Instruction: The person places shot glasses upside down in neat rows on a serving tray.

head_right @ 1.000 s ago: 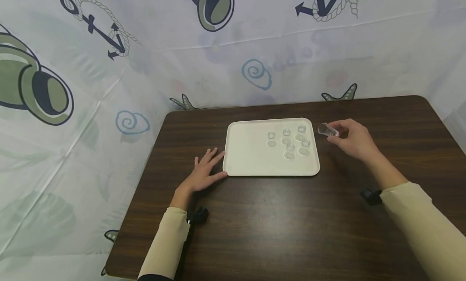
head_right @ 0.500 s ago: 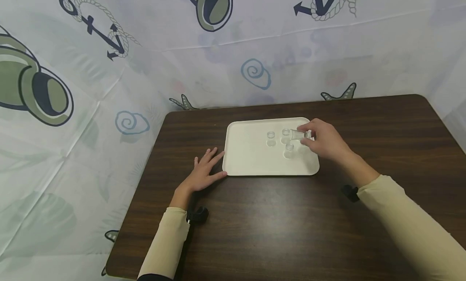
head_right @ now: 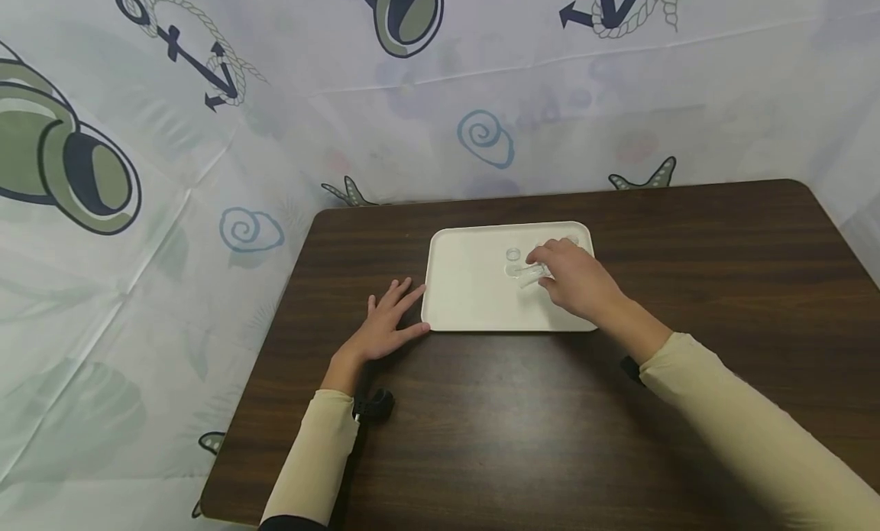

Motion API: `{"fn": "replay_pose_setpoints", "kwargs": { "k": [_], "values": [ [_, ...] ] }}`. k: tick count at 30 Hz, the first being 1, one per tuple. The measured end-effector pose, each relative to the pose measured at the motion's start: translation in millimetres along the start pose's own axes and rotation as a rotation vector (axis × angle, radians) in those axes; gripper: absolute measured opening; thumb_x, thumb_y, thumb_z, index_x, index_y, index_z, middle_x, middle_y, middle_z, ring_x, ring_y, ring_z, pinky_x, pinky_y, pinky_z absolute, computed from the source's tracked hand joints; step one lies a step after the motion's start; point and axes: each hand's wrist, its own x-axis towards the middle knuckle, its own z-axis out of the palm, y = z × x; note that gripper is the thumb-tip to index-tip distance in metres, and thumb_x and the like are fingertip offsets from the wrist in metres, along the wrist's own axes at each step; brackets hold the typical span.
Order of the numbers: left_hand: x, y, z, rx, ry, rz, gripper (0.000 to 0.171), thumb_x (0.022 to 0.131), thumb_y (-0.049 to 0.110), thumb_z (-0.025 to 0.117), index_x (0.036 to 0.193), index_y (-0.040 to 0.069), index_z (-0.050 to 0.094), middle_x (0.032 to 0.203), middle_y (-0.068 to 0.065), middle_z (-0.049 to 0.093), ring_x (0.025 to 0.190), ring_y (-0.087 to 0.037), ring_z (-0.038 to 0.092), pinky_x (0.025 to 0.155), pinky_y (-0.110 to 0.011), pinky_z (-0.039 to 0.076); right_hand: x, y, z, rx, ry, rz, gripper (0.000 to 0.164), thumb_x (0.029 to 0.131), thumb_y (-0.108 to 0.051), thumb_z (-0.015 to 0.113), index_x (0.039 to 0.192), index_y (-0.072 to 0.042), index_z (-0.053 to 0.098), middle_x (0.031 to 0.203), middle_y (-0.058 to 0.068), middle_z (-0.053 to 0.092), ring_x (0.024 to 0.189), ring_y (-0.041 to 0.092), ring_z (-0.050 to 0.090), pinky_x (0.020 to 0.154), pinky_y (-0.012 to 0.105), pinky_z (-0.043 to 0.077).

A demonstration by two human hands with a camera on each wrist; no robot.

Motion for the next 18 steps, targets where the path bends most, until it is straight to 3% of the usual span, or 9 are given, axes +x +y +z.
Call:
{"fn": "replay_pose_setpoints", "kwargs": {
  "k": [7, 14, 18],
  "values": [
    [0.4, 1.5, -1.2, 0.000, -0.006, -0.002, 0.076, 0.093, 0.056, 0.058, 0.157, 0.028, 0.028, 0.162, -0.012, 0.016, 0.149, -0.034, 0.005, 0.107, -0.072, 0.001, 4.9, 2.5, 15.6, -0.125, 0.044, -0.154, 0.029, 0.078, 0.010, 0.073, 0.104, -0.001, 0.071, 0.102, 0.014, 0.061, 0.097, 0.035, 0.056, 0.083, 0.048, 0.046],
    [0.7, 1.9, -1.3, 0.004, 0.004, -0.003, 0.076, 0.093, 0.056, 0.059, 0.157, 0.028, 0.028, 0.162, -0.013, 0.016, 0.149, -0.035, 0.005, 0.106, -0.073, 0.001, 6.4, 5.3, 30.9, -0.228, 0.075, -0.267, 0.027, 0.080, 0.015, 0.065, 0.103, 0.000, 0.070, 0.104, 0.015, 0.060, 0.097, 0.034, 0.055, 0.075, 0.045, 0.045],
    [0.5, 1.2, -0.8, 0.005, 0.006, 0.001, 0.076, 0.093, 0.057, 0.058, 0.157, 0.028, 0.028, 0.162, -0.013, 0.017, 0.149, -0.035, 0.006, 0.106, -0.073, 0.001, 7.4, 2.8, 34.3, -0.309, 0.068, -0.322, 0.033, 0.075, 0.019, 0.063, 0.101, 0.000, 0.068, 0.105, 0.016, 0.059, 0.096, 0.035, 0.053, 0.075, 0.045, 0.043]
  ]
}}
